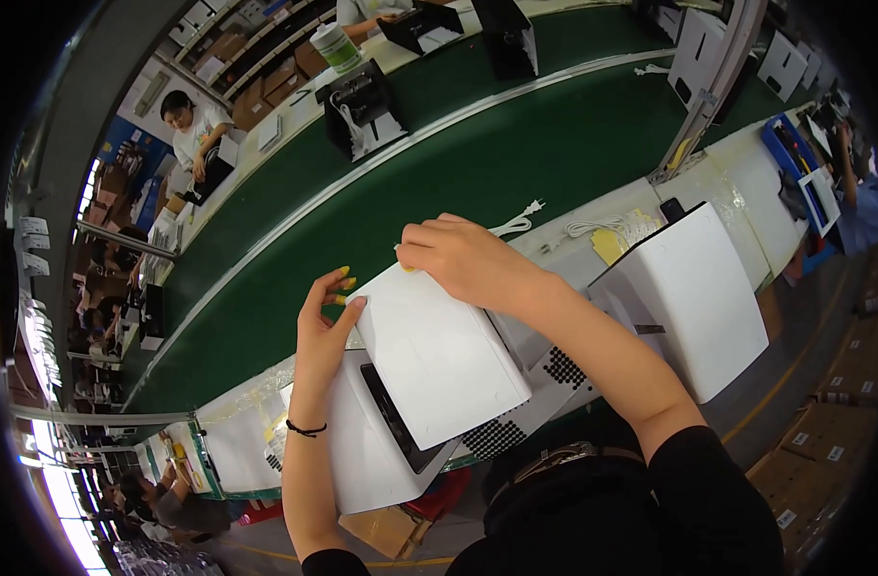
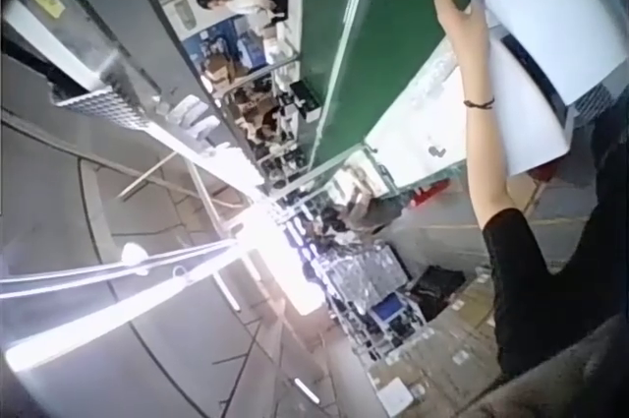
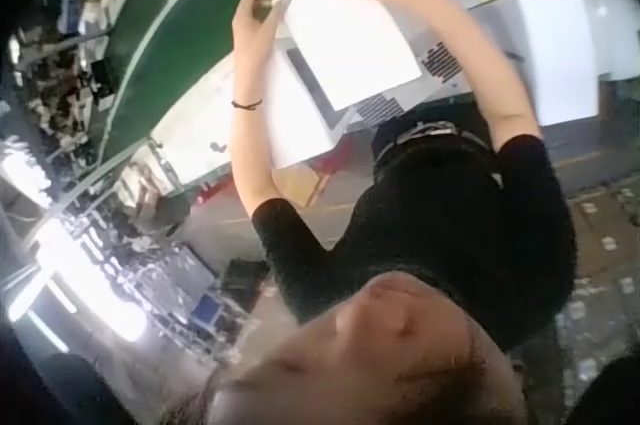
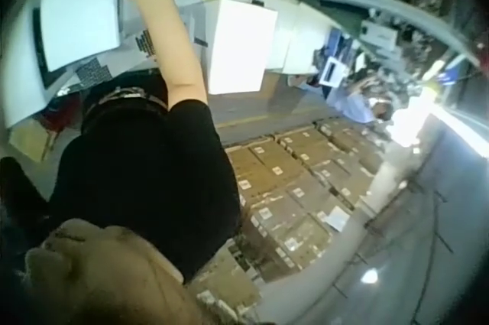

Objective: Apply adhesive labels and stickers to computer cases on a production assembly line.

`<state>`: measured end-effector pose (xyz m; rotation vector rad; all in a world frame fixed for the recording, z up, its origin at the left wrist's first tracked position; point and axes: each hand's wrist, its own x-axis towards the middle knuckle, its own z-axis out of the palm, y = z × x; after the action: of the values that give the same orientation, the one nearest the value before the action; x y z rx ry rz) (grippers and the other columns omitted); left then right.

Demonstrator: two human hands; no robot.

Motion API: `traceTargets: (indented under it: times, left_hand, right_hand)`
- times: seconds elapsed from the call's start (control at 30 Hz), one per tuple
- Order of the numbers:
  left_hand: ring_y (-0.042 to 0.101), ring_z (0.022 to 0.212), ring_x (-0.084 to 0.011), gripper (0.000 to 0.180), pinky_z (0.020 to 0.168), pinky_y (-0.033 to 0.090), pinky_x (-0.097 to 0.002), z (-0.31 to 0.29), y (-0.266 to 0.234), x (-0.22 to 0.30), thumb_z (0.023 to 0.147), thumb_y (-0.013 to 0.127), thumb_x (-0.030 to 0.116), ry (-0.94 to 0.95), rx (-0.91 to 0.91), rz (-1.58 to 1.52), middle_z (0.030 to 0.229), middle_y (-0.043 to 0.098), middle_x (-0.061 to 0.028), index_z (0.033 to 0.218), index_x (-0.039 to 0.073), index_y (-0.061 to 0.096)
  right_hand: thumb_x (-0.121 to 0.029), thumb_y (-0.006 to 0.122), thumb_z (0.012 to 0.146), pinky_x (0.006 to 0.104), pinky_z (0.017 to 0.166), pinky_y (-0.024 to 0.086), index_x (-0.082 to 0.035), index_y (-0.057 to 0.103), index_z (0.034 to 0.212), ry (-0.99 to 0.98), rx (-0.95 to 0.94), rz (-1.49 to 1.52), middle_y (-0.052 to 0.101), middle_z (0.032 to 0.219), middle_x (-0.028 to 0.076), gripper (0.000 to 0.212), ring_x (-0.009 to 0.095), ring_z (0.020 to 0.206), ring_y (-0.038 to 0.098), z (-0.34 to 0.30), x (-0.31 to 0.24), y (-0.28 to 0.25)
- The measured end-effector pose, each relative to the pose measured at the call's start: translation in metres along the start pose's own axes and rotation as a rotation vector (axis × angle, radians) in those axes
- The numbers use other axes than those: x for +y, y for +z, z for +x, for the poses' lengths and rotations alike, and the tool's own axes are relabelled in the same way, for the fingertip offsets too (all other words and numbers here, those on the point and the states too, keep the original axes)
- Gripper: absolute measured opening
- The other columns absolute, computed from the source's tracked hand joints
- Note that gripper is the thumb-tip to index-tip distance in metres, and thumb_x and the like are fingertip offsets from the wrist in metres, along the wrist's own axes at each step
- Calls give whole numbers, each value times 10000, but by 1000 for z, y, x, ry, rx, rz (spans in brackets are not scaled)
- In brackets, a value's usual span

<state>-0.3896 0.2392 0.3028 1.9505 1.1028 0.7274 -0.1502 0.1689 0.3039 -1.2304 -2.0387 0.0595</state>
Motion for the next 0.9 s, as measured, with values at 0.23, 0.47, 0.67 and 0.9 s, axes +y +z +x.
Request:
traceTargets:
  times: [0.23,0.47,0.67,0.9]
  left_hand:
    - [556,965,-189,377,683,450,-267,-14,-10,26,801,679,28,139,140,213,1139,578,-77,1165,46,579]
    - [539,990,-247,378,716,499,-280,-79,-14,59,772,586,-136,261,264,152,1132,521,-157,1123,4,580]
    - [572,918,-199,442,770,521,-269,-152,1,67,771,606,-154,95,331,-99,1123,410,-127,1184,-19,526]
    - [587,861,-153,651,900,484,-343,-192,39,69,719,666,-166,67,412,-243,1153,397,-96,1291,13,411]
  right_hand:
    - [13,621,777,299,717,474,-32,566,862,127,239,11,585,898,59,110,217,801,602,-10,-6,3]
    - [-18,644,830,267,765,452,-17,562,919,459,372,400,599,918,74,121,197,850,598,-19,-8,17]
    - [-25,669,813,278,815,445,-16,577,920,465,274,511,604,872,58,142,163,863,581,-31,-27,0]
    - [-32,709,780,286,850,448,-18,577,903,494,167,604,607,910,59,181,154,918,587,-62,-57,-24]
